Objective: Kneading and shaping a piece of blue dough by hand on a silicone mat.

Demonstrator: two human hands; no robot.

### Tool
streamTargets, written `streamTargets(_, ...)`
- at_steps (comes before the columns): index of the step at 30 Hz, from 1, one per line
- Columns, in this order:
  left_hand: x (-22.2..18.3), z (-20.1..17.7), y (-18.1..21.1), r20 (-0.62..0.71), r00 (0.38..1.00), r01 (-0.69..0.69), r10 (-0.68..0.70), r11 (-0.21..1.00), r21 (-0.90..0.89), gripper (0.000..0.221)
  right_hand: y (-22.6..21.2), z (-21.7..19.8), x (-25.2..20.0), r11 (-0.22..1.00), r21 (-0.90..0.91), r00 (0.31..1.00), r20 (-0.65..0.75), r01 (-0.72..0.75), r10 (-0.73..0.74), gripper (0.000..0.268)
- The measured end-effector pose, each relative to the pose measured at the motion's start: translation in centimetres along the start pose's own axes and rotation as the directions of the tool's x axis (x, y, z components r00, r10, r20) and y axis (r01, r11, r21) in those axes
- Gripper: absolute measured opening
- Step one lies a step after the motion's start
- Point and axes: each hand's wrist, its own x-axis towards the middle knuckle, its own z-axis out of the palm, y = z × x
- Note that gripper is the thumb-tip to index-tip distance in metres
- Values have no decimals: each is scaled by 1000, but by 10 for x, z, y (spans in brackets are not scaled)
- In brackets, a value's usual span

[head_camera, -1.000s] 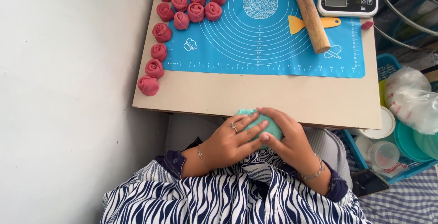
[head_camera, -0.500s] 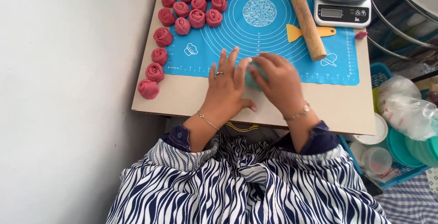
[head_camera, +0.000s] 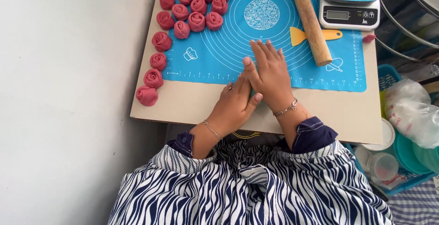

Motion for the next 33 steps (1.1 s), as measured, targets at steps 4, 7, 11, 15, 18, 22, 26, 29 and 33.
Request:
streamTargets(4,-2,17,-20,-32,999,24,-25,999,-44,68,15,8,2,999,-19,997,65,-37,39,70)
streamTargets(7,-8,-4,-4,-351,936,-34,-12,992,-124,58,24,11,4,997,-75,988,151,-27,38,70)
streamTargets(11,-17,-10,-2,-513,857,-84,46,995,-50,44,23,12,-10,979,-175,983,167,107,-78,55)
streamTargets(15,-25,-6,-8,-484,875,-64,23,996,-70,41,14,11,-28,922,-308,972,97,235,-215,50)
streamTargets(18,-27,-7,-7,-479,877,-65,27,996,-63,39,0,6,-48,909,-339,967,10,243,-255,47)
streamTargets(22,-25,-2,-6,-456,889,-87,52,995,-56,39,-18,-5,-77,889,-375,951,-54,264,-305,44)
streamTargets(26,-15,3,0,-394,914,-106,99,994,4,46,-11,6,-103,915,-295,910,-228,275,-347,40)
streamTargets(29,5,8,4,-307,950,-53,63,998,41,57,-6,12,-117,939,-195,878,-340,285,-337,35)
streamTargets(33,30,22,4,-62,998,27,-19,990,136,75,5,19,-131,941,-62,814,-484,334,-321,27)
